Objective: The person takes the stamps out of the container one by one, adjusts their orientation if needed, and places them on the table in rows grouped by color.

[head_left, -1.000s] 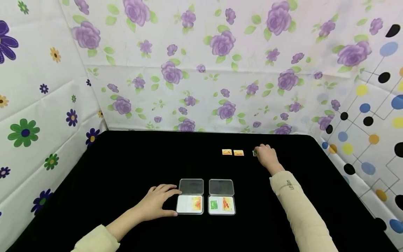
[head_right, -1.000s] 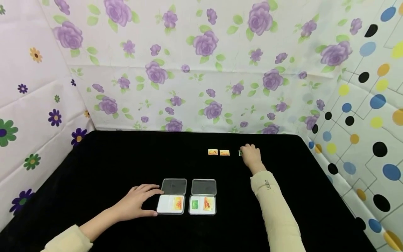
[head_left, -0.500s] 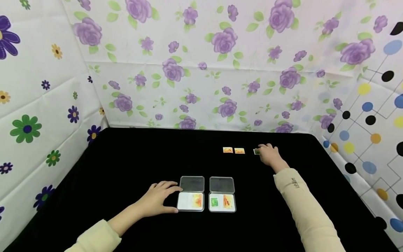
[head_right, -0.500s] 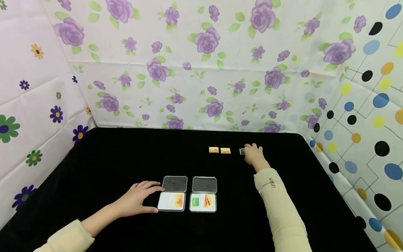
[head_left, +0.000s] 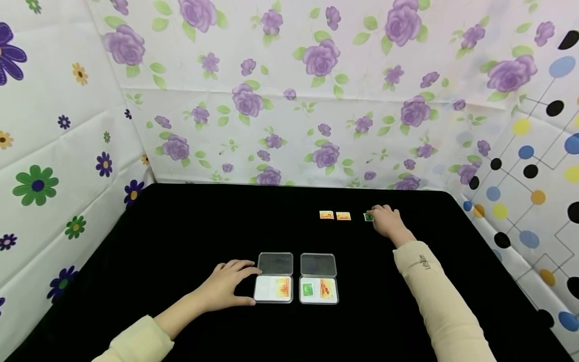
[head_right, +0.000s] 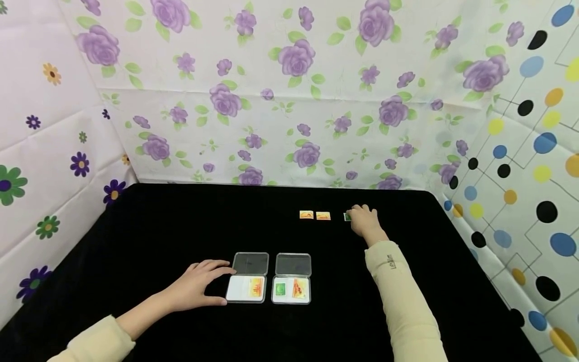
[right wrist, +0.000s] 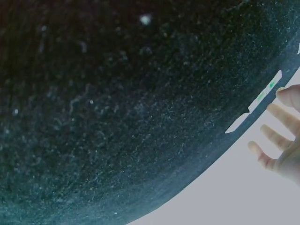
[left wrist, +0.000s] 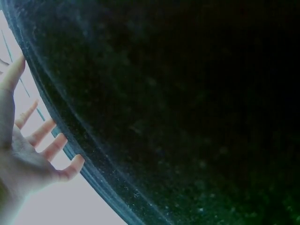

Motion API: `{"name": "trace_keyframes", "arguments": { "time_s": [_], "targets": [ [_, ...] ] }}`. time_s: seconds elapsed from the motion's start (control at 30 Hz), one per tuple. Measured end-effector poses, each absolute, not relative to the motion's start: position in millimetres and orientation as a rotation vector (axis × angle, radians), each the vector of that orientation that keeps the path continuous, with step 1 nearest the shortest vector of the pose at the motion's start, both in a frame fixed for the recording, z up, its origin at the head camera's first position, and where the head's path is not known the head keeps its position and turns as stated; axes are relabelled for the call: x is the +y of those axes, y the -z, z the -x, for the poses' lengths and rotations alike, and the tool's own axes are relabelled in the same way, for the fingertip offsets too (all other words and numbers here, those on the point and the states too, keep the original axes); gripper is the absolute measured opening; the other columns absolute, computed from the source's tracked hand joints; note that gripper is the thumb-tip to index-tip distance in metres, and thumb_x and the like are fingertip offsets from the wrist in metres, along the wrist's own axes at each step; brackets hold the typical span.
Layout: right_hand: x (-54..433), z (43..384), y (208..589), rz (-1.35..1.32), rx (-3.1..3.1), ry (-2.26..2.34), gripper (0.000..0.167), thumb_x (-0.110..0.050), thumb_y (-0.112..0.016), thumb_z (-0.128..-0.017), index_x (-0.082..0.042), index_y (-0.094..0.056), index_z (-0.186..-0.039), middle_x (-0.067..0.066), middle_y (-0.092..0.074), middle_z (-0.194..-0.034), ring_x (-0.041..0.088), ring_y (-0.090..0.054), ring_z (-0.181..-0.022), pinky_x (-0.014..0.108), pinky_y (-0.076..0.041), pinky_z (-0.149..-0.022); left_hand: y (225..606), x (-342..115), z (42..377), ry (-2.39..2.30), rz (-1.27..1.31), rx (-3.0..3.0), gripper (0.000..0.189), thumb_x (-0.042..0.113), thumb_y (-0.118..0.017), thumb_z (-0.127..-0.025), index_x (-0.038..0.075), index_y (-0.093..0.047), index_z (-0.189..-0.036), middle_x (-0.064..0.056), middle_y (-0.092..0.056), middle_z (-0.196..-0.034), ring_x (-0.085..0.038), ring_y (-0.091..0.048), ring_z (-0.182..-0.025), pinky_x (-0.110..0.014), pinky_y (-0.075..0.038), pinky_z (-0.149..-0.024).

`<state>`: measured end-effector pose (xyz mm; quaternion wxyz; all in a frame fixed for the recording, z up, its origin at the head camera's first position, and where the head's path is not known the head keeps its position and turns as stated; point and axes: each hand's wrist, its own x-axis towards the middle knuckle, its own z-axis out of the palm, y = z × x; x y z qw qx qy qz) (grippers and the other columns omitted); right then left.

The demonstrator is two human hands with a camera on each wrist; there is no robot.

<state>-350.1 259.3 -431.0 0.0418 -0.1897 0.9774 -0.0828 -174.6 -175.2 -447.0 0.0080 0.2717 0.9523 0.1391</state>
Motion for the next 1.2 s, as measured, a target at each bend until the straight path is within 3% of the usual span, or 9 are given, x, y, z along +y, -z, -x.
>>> {"name": "trace_keyframes", "arguments": {
  "time_s": [0.2,0.87,1.2],
  "targets": [
    [258,348,428,0.550,2.999,0.230,0.038,-0.001,-0.045,-0.094,0.001,-0.053,-0.131,0.027,-0.047,-0.136,0.049,-0.042,-0.120,0.065,-0.035,-0.092,447,-176,174,-0.435,-0.858,2.980,0.065,0.046,-0.076,-0.072,0.019,-0.056,-0.127,-0.011,-0.053,-0.134,-0.033,-0.048,-0.122,-0.063,-0.037,-0.093],
    [255,333,428,0.743,3.014,0.297,0.036,0.000,-0.051,-0.090,0.000,-0.057,-0.126,0.026,-0.054,-0.129,0.046,-0.051,-0.112,0.058,-0.043,-0.082,449,-176,175,-0.441,-0.858,2.988,0.065,0.048,-0.076,-0.072,0.020,-0.056,-0.127,-0.010,-0.053,-0.133,-0.033,-0.049,-0.122,-0.063,-0.037,-0.093],
    [228,318,428,0.866,3.092,0.158,0.027,-0.004,-0.059,-0.089,-0.003,-0.064,-0.115,0.019,-0.063,-0.116,0.037,-0.059,-0.104,0.052,-0.047,-0.088,446,-176,175,-0.437,-0.857,2.990,0.064,0.047,-0.076,-0.072,0.019,-0.056,-0.126,-0.011,-0.053,-0.133,-0.033,-0.049,-0.122,-0.064,-0.037,-0.093]
  ]
}}
